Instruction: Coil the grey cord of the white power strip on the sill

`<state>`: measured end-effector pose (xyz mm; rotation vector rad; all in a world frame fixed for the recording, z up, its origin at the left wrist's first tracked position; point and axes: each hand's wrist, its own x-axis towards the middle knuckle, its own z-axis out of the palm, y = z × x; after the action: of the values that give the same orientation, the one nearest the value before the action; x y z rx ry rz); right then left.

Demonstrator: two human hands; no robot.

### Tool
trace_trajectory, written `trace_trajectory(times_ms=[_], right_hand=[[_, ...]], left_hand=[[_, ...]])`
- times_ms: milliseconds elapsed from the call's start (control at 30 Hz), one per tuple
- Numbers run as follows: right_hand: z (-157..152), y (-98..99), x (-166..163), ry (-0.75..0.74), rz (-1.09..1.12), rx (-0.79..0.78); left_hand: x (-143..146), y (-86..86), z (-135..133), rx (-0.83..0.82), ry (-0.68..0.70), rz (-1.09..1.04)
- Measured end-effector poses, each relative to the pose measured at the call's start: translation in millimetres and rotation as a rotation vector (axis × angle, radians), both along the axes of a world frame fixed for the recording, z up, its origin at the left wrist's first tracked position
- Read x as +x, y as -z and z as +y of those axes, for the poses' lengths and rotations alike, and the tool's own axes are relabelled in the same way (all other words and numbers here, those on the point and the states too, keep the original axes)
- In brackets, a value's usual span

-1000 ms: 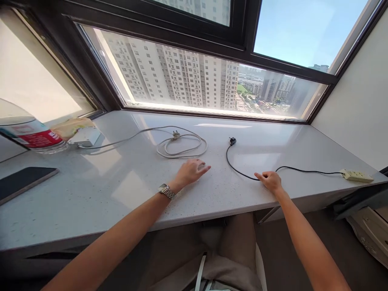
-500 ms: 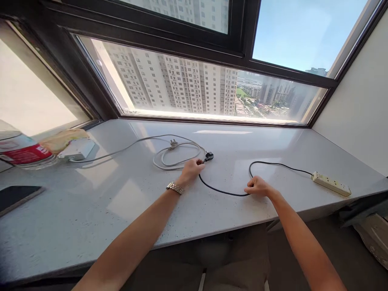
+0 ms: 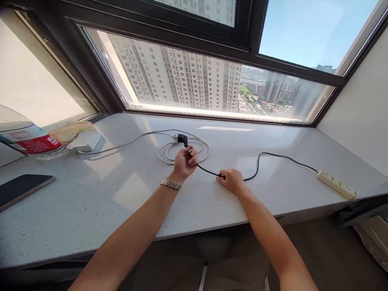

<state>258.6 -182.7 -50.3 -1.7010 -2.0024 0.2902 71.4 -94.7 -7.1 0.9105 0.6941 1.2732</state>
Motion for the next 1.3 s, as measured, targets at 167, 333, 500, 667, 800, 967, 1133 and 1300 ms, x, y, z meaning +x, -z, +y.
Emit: trace_trajectory(times_ms=[167, 333, 500, 667, 800, 967, 1133, 1300], right_hand=[[1, -9.2, 51, 0.447, 0.076, -0.045], [-1, -7.1, 56, 0.307, 0.472, -0.043], [-6, -11.9, 57, 0.038, 1.041, -0.033], [-5, -14.2, 47, -0.040, 1.195, -0.145], [-2, -10.3, 23, -0.060, 1.385, -0.216], [-7, -17.4, 14, -0.146, 1.407, -0.189], [-8, -20.4, 18, -0.241, 1.275, -0.239], [2, -4.5, 24, -0.003, 0.887, -0.041]], left_hand=[[-23, 3.4, 19, -0.010, -0.447, 0.050], [-13, 10.7, 13, 0.167, -0.523, 0.221], [11, 14.5, -14, 0.365, -0.280, 0.429], [45, 23.9, -42, 0.472, 0.094, 0.582], [59, 29.2, -52, 0.562, 0.287, 0.659], [62, 31.1, -55, 0.717, 0.280, 0.919], [66, 34.5, -59, 0.690, 0.288, 0.750], [60, 32.0, -50, 0.583, 0.136, 0.561]])
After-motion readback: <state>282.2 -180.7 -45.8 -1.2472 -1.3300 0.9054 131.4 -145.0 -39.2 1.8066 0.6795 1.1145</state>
